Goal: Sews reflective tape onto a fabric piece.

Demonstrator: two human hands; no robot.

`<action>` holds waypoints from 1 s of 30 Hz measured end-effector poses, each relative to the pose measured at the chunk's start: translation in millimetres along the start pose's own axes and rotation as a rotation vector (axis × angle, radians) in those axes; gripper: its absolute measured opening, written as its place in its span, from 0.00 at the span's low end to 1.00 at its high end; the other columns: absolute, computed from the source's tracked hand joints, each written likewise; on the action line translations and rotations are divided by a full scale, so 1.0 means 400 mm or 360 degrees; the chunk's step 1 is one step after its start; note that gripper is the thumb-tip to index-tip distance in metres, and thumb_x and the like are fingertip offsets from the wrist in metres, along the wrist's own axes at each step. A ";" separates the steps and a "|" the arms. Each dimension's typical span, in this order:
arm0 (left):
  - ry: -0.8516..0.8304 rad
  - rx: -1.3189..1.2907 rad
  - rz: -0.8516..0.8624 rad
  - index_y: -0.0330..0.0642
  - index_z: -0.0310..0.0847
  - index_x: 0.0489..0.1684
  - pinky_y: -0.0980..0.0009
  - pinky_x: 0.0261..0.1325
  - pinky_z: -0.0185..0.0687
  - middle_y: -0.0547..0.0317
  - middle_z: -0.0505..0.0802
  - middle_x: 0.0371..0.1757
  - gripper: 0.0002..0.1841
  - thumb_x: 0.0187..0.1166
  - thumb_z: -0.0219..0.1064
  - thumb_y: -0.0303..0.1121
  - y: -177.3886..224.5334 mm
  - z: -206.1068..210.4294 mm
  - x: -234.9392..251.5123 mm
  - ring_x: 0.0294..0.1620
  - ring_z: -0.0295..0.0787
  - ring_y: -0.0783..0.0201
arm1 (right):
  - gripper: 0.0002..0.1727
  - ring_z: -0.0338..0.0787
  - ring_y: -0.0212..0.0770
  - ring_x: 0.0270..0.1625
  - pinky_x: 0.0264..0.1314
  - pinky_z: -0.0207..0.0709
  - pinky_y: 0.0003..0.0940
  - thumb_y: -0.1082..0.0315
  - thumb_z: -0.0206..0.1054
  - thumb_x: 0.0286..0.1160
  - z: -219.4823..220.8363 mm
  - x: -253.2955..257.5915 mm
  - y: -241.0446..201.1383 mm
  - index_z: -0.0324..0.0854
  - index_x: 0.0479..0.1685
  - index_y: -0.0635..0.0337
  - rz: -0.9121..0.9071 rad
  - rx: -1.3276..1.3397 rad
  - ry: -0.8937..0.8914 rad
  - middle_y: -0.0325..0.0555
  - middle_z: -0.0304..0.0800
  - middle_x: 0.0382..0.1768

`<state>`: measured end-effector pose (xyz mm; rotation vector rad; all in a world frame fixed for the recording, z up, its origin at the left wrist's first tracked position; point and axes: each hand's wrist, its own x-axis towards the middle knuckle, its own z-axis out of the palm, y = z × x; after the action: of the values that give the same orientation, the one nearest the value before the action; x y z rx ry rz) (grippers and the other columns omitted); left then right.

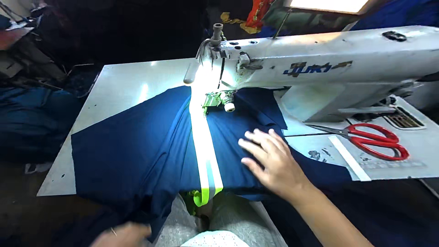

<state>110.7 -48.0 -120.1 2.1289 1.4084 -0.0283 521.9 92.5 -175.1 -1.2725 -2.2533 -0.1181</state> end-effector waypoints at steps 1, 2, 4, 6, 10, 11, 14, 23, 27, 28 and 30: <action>0.0318 -0.0060 -0.0111 0.32 0.82 0.69 0.39 0.71 0.79 0.36 0.89 0.67 0.19 0.87 0.61 0.35 -0.011 -0.032 0.018 0.69 0.87 0.39 | 0.23 0.84 0.55 0.74 0.80 0.70 0.65 0.44 0.56 0.86 -0.010 -0.030 -0.041 0.91 0.55 0.46 -0.0101 0.0057 0.0009 0.49 0.91 0.62; 0.0534 -0.0040 -0.0274 0.33 0.74 0.79 0.37 0.79 0.70 0.36 0.83 0.77 0.25 0.91 0.54 0.42 -0.029 -0.052 0.040 0.78 0.78 0.37 | 0.21 0.86 0.51 0.70 0.77 0.74 0.60 0.44 0.56 0.87 -0.015 -0.068 -0.082 0.91 0.50 0.44 -0.0194 0.0079 -0.0024 0.46 0.92 0.57; 0.0777 0.0092 -0.0626 0.37 0.61 0.90 0.23 0.83 0.49 0.30 0.67 0.88 0.38 0.91 0.41 0.58 -0.105 -0.050 0.108 0.88 0.59 0.27 | 0.17 0.85 0.46 0.69 0.76 0.75 0.50 0.45 0.57 0.86 -0.005 -0.158 -0.132 0.89 0.50 0.40 -0.0305 0.0003 -0.0118 0.41 0.90 0.60; 0.1018 0.0304 -0.0753 0.36 0.59 0.91 0.15 0.78 0.38 0.24 0.62 0.88 0.43 0.88 0.39 0.64 -0.214 -0.035 0.190 0.88 0.53 0.20 | 0.13 0.81 0.44 0.74 0.78 0.69 0.43 0.50 0.59 0.85 0.002 -0.239 -0.135 0.88 0.54 0.36 -0.0282 -0.0164 -0.0191 0.36 0.88 0.66; 0.0972 0.0377 -0.0763 0.39 0.56 0.93 0.17 0.81 0.36 0.29 0.58 0.92 0.42 0.88 0.42 0.63 -0.395 -0.142 0.279 0.91 0.48 0.25 | 0.16 0.91 0.48 0.57 0.61 0.81 0.47 0.52 0.59 0.82 -0.006 -0.307 -0.112 0.93 0.47 0.42 -0.0163 -0.0211 -0.0371 0.42 0.94 0.52; 0.0944 0.0397 -0.0728 0.41 0.56 0.93 0.18 0.81 0.37 0.31 0.58 0.92 0.41 0.88 0.41 0.63 -0.439 -0.175 0.299 0.92 0.49 0.27 | 0.17 0.92 0.48 0.52 0.55 0.83 0.47 0.52 0.58 0.84 -0.003 -0.299 -0.106 0.92 0.48 0.45 -0.0132 -0.0134 -0.0363 0.43 0.95 0.48; 0.0867 0.0448 -0.0606 0.47 0.56 0.94 0.19 0.82 0.40 0.37 0.59 0.93 0.40 0.89 0.38 0.63 -0.530 -0.239 0.348 0.92 0.50 0.31 | 0.21 0.94 0.49 0.49 0.51 0.88 0.47 0.50 0.55 0.84 0.020 -0.274 -0.133 0.91 0.56 0.48 0.0026 -0.0005 -0.0367 0.45 0.94 0.46; 0.0902 0.0393 -0.0472 0.40 0.55 0.93 0.22 0.85 0.32 0.24 0.55 0.91 0.42 0.85 0.48 0.62 -0.583 -0.301 0.388 0.93 0.44 0.26 | 0.14 0.94 0.52 0.52 0.60 0.86 0.52 0.62 0.62 0.84 -0.072 -0.185 -0.169 0.92 0.48 0.60 0.0541 0.0538 -0.0729 0.54 0.95 0.44; 0.1030 0.0393 -0.0535 0.29 0.67 0.84 0.21 0.85 0.30 0.17 0.59 0.87 0.32 0.89 0.57 0.46 -0.440 -0.279 0.370 0.90 0.45 0.20 | 0.23 0.85 0.52 0.75 0.76 0.77 0.58 0.51 0.53 0.89 -0.107 -0.132 -0.073 0.88 0.66 0.49 0.0516 -0.0150 0.0059 0.46 0.90 0.68; 0.1022 0.0347 -0.0560 0.29 0.68 0.83 0.22 0.85 0.30 0.18 0.60 0.87 0.32 0.88 0.57 0.46 -0.389 -0.265 0.350 0.90 0.46 0.21 | 0.28 0.78 0.56 0.82 0.81 0.69 0.63 0.46 0.50 0.88 -0.103 -0.128 -0.035 0.85 0.72 0.50 0.0595 -0.0266 -0.0008 0.48 0.84 0.76; 0.1023 0.0256 -0.0655 0.34 0.69 0.85 0.24 0.86 0.35 0.24 0.63 0.88 0.36 0.87 0.54 0.55 -0.300 -0.209 0.303 0.91 0.51 0.26 | 0.37 0.64 0.60 0.90 0.88 0.53 0.69 0.38 0.44 0.88 -0.095 -0.136 0.025 0.75 0.83 0.53 0.0778 -0.0328 -0.0287 0.52 0.70 0.86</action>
<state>38.2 126.0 -144.1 2.0191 2.2651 0.4318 568.0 43.7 -171.8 -1.9765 -2.0404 -0.0563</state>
